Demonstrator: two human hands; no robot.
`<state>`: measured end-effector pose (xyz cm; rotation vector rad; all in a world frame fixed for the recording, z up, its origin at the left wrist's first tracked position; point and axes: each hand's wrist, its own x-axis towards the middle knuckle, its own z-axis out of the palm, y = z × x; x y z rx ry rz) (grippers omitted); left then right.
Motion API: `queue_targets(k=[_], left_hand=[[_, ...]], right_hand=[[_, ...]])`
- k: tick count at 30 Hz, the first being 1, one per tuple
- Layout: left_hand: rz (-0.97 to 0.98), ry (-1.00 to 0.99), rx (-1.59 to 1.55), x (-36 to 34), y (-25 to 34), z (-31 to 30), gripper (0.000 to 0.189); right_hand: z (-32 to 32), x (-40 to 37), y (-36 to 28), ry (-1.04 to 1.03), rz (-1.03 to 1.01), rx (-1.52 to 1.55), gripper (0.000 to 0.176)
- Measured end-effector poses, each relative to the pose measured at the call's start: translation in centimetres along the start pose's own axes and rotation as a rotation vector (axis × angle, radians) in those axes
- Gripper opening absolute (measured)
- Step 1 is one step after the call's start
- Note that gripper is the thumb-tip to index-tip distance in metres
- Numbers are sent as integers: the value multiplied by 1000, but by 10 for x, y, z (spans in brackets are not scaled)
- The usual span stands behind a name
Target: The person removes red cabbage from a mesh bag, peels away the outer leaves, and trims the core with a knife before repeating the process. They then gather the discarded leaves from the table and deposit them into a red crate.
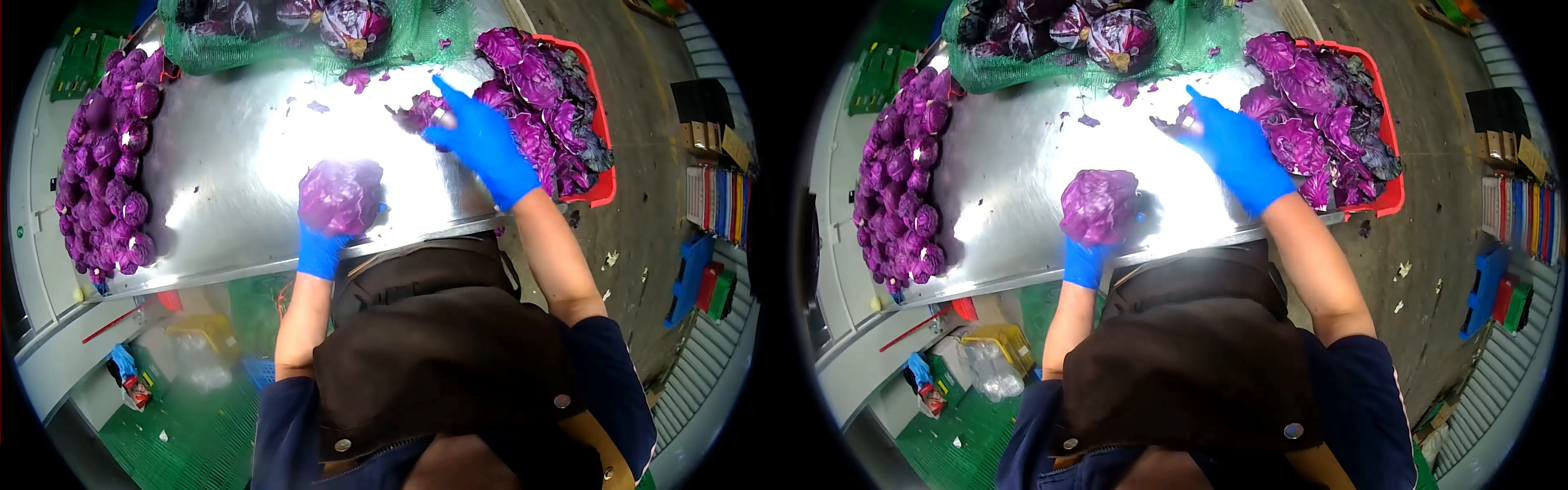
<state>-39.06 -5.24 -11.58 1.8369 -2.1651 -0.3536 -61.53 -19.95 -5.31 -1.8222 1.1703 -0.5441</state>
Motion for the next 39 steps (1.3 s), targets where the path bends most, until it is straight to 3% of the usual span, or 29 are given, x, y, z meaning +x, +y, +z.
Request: queue_targets(k=[1,2,3,5,7,8,10,11,13,16,17,19,20,23,24,26,27,28,29,30,31,32,33,34,36,37,38,39], left_hand=[[-7,5,-12,2,3,-1,41],[21,9,-12,0,-5,13,36],[-9,27,-150,3,-2,11,35],[-61,65,-424,15,10,1,34],[-152,-159,-785,21,18,-16,38],[-120,-214,-632,24,18,-22,41],[133,-52,-42,24,28,-32,49],[115,33,-72,18,21,-19,49],[73,201,-131,5,9,10,50],[-205,-54,-878,11,6,8,48],[-170,-49,-909,12,6,4,45],[-99,-43,-973,17,7,-6,38],[-175,-37,-1013,20,12,-11,35],[40,87,-399,26,7,-13,38],[24,19,-342,24,6,-14,44],[-34,-16,-242,13,1,-11,58],[10,-4,-196,9,1,-11,55],[56,10,-147,7,1,-13,53],[104,27,-99,6,0,-14,51],[-26,6,-483,3,-1,-10,49],[-159,-19,-864,-3,-5,-3,47],[-292,-46,-1243,-8,-9,3,45],[-427,-73,-1620,-10,-12,6,44],[-433,-62,-1452,-5,-12,3,43],[-163,93,-864,1,-19,-3,38],[-37,172,-570,4,-24,-5,36],[-100,191,-750,5,-37,-1,33],[-163,143,-714,3,-46,0,33]], right_hand=[[8,-7,2,-18,-67,-187,66],[23,-10,3,-78,-287,-21,78],[17,-17,-29,-292,-137,177,74],[18,-10,-43,-465,-70,297,66],[22,-2,-31,-458,-205,374,57],[23,1,-26,-456,-274,410,53],[25,-3,-20,-528,-214,664,47],[25,-5,-18,-564,-182,792,44],[18,-6,-24,-604,-98,695,41],[24,1,-41,-333,-143,553,43],[15,4,-48,-400,94,386,50],[34,4,-47,-446,-1,394,56],[36,5,-49,-518,-12,193,53],[63,-5,-24,-239,-221,655,44],[53,-14,-36,-293,-21,725,37],[56,-23,-41,-341,-3,1054,27],[56,-27,-43,-365,10,1220,23],[40,-29,-53,-312,78,898,15],[25,-28,-55,-338,208,936,12],[14,-23,-47,-283,70,1090,11],[5,-18,-45,-217,57,1026,10],[-3,-12,-43,-151,48,960,9],[-8,-9,-46,-80,161,674,8],[5,-5,-46,-71,220,492,15],[49,-9,-31,-51,-46,756,48],[51,-21,-54,-91,-148,439,58],[45,-26,-81,-193,-53,327,62],[39,-26,-103,-291,42,218,66]])
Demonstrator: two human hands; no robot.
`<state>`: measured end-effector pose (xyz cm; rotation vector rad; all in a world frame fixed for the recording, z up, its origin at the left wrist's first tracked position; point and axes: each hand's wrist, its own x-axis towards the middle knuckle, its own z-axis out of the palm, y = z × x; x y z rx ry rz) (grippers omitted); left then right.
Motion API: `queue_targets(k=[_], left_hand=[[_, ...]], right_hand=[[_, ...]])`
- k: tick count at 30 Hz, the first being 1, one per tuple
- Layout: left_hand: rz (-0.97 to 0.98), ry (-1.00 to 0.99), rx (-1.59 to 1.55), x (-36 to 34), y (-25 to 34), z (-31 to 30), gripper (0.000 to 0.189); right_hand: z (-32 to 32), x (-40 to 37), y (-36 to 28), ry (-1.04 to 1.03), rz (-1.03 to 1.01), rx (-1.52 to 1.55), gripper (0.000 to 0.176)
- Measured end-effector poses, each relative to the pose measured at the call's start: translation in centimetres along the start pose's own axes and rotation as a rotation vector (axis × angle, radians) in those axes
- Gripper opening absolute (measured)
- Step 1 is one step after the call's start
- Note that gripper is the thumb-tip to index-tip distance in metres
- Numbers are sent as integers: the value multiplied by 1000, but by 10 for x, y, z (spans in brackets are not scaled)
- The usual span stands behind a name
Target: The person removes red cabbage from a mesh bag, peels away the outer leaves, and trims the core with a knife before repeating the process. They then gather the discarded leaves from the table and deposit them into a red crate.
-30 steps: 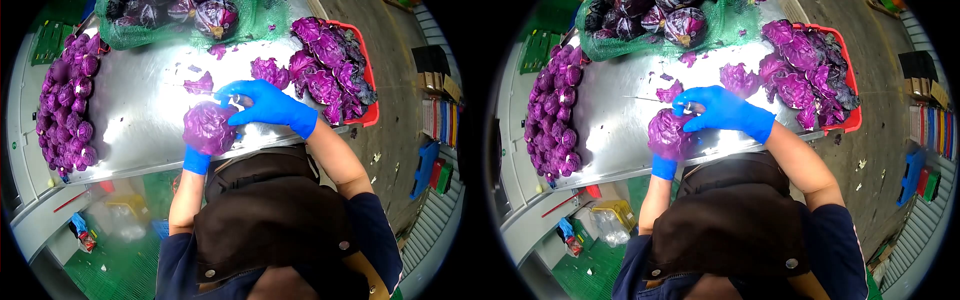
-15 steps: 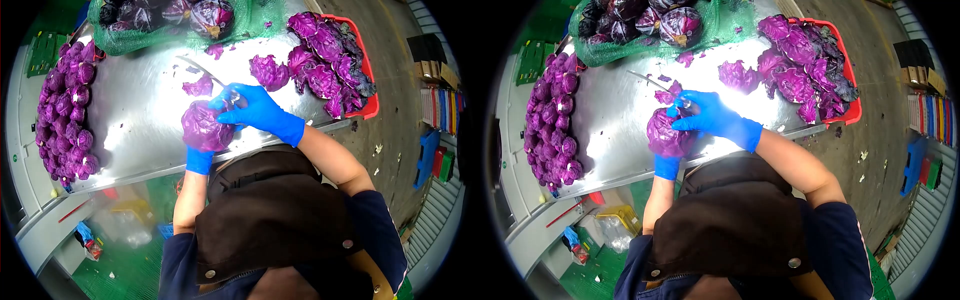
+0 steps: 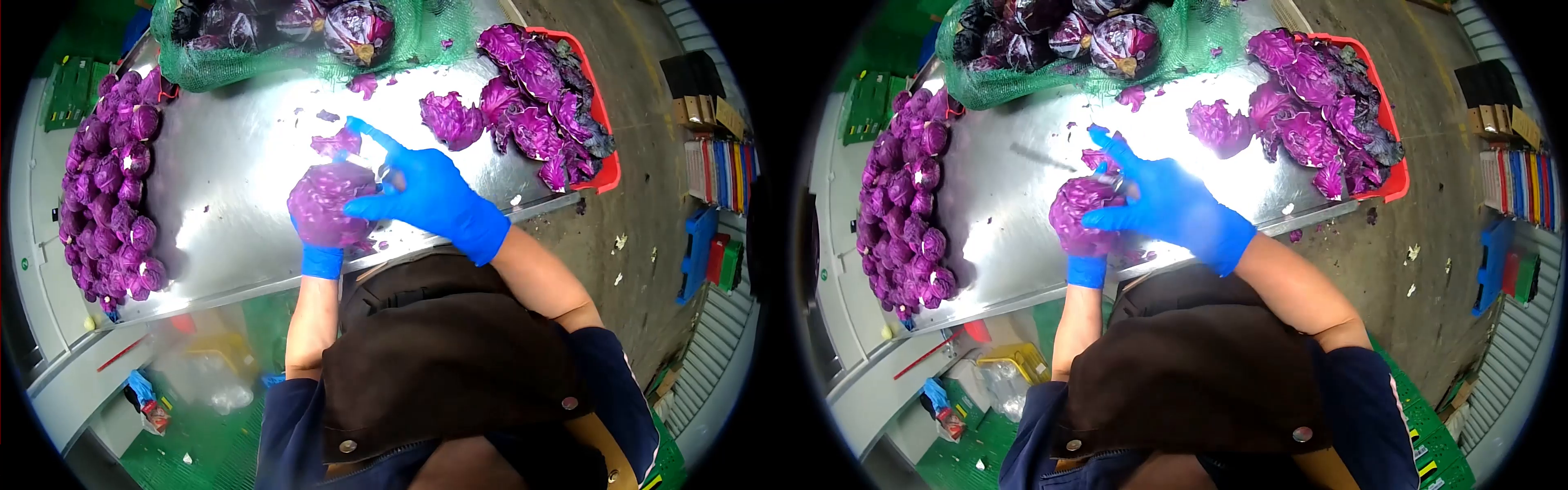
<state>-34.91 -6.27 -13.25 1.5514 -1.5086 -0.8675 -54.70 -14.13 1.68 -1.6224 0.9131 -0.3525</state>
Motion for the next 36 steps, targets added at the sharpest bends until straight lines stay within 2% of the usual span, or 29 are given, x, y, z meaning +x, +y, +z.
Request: queue_targets(k=[1,3,4,5,6,7,8,10,11,13,15,17,18,19,20,22,23,25,26,27,29,31,32,33,34,35,36], left_hand=[[-70,-23,45,-1,-6,-5,34],[-45,38,202,-2,-24,-3,31],[56,74,278,-1,-23,-2,31],[152,111,355,-3,-19,-3,32],[246,145,433,-6,-14,-5,32],[301,62,629,-8,1,-10,37],[285,70,636,-9,-3,-9,39],[248,85,652,-12,-9,-10,45],[261,69,798,-12,-11,-15,43],[118,24,532,-13,-19,-20,42],[-7,-8,241,-17,-51,-24,43],[-149,213,-842,-12,-67,-21,43],[-219,318,-1386,-7,-71,-21,44],[-168,267,-1326,-3,-70,-24,46],[-86,208,-755,-5,-72,-29,47],[87,72,384,-3,-74,-39,48],[-57,162,-70,2,-74,-39,48],[-345,306,-986,15,-63,-35,49],[-220,210,-1225,18,-76,-32,48],[-120,85,-1461,23,-78,-32,48],[-132,141,-929,18,-77,-34,39],[-47,142,-152,18,-72,-39,44],[19,111,361,19,-73,-40,54],[27,72,317,20,-71,-45,57],[2,81,483,16,-80,-42,60],[-72,126,410,11,-66,-46,49],[-107,131,283,10,-62,-50,50]], right_hand=[[7,4,2,-17,-7,-153,54],[35,20,43,174,-200,94,43],[39,26,47,262,-298,212,38],[37,20,47,214,-153,485,25],[36,16,45,193,-99,555,24],[36,13,45,171,-45,623,24],[36,11,43,148,8,691,23],[37,5,33,254,-73,771,22],[30,3,33,298,-134,820,23],[4,0,22,406,-183,843,25],[-26,2,25,442,60,665,30],[11,27,54,474,62,439,48],[40,33,77,429,-65,479,57],[58,34,60,339,-99,436,65],[75,32,41,250,-133,394,75],[92,34,24,345,-203,197,72],[102,38,19,433,-250,124,68],[103,51,32,428,-211,131,64],[101,57,36,424,-190,134,62],[99,61,36,366,-107,267,53],[95,64,29,314,-29,457,50],[90,71,16,294,3,641,45],[91,73,24,301,53,435,41],[90,75,26,291,-26,298,36],[91,75,26,287,-98,164,32],[90,75,19,217,68,301,29],[88,74,10,145,242,431,26]])
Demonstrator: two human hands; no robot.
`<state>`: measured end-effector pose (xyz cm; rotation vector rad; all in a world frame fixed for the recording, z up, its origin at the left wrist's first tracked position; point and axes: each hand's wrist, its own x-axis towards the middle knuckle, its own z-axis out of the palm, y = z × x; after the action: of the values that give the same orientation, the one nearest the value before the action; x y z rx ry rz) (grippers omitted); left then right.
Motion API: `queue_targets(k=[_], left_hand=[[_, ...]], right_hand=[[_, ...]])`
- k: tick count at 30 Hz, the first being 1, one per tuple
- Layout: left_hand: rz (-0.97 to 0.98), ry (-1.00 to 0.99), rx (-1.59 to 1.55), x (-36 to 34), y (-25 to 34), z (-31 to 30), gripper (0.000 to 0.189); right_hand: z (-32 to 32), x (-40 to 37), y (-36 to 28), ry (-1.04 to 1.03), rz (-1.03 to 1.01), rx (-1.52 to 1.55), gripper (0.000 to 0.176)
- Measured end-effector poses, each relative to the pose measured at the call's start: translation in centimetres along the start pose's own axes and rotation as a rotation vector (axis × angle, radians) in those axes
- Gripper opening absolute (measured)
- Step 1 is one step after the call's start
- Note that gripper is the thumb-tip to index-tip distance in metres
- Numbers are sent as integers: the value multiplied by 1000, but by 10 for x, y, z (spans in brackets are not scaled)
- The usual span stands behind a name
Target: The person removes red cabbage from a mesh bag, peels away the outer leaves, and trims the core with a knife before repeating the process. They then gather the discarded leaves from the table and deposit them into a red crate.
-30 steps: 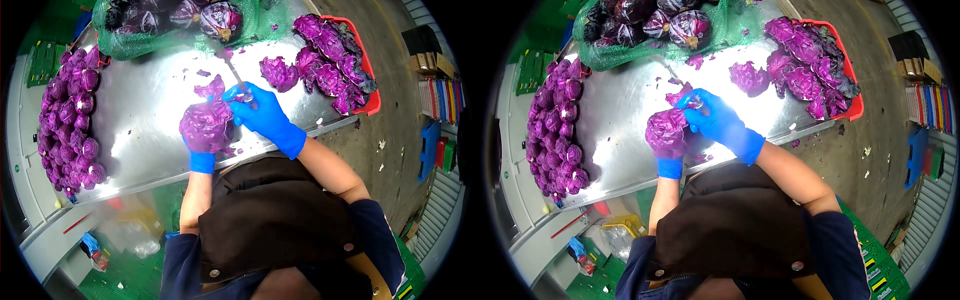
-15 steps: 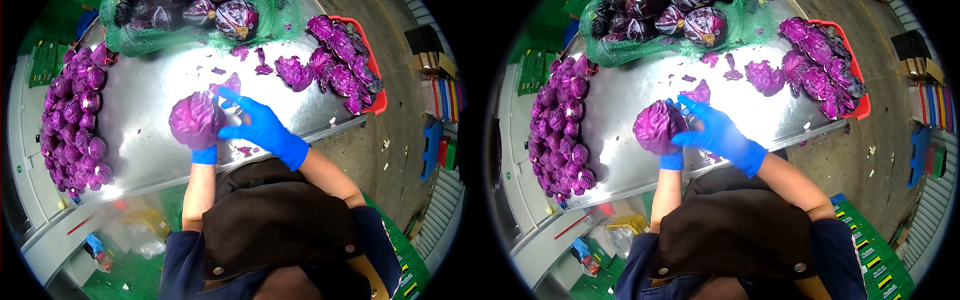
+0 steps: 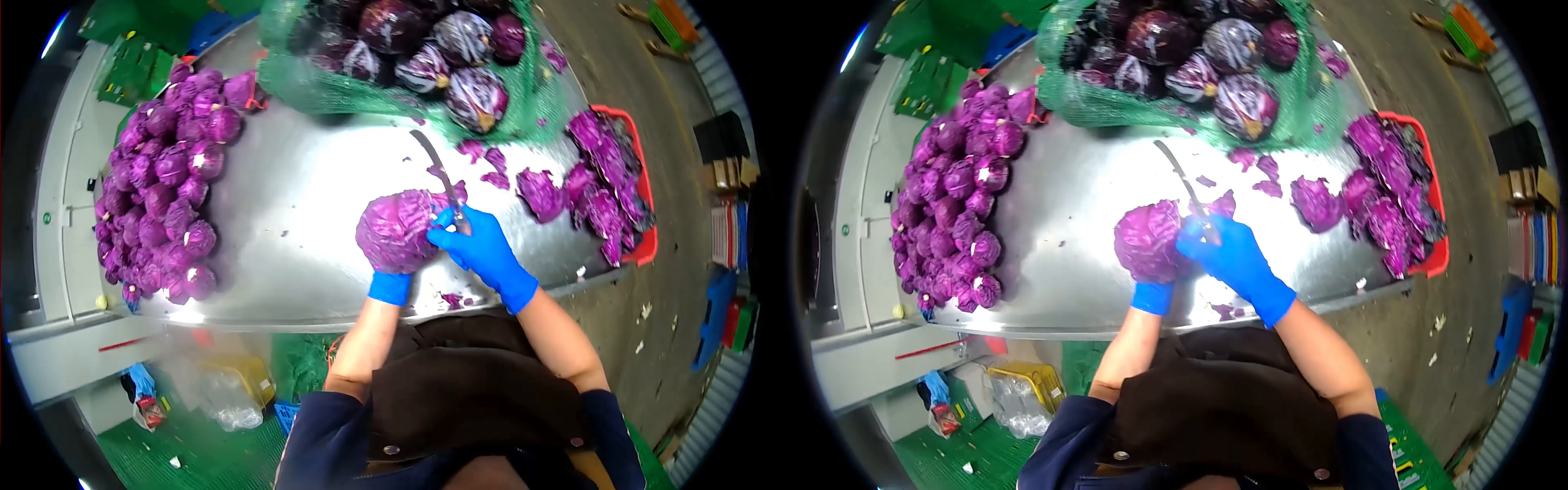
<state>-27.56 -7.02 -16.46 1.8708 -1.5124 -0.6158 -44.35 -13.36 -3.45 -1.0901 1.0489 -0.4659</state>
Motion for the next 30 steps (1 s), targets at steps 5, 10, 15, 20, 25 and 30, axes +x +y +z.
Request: queue_targets(k=[5,10,15,20,25,30], left_hand=[[57,62,104,1,-63,10,53],[5,17,8,20,-65,-10,50],[115,230,337,61,-35,-30,41],[-115,278,-802,65,-44,-13,43],[-255,296,-1700,62,-44,-7,37],[-155,173,-471,56,-65,-4,59]], right_hand=[[15,20,28,136,-336,-232,25],[15,36,2,321,-617,-340,20],[11,52,-16,168,-295,-131,37],[50,54,-14,207,-391,-324,58],[37,73,-8,253,-405,-428,46],[35,72,10,355,-617,-552,40]])
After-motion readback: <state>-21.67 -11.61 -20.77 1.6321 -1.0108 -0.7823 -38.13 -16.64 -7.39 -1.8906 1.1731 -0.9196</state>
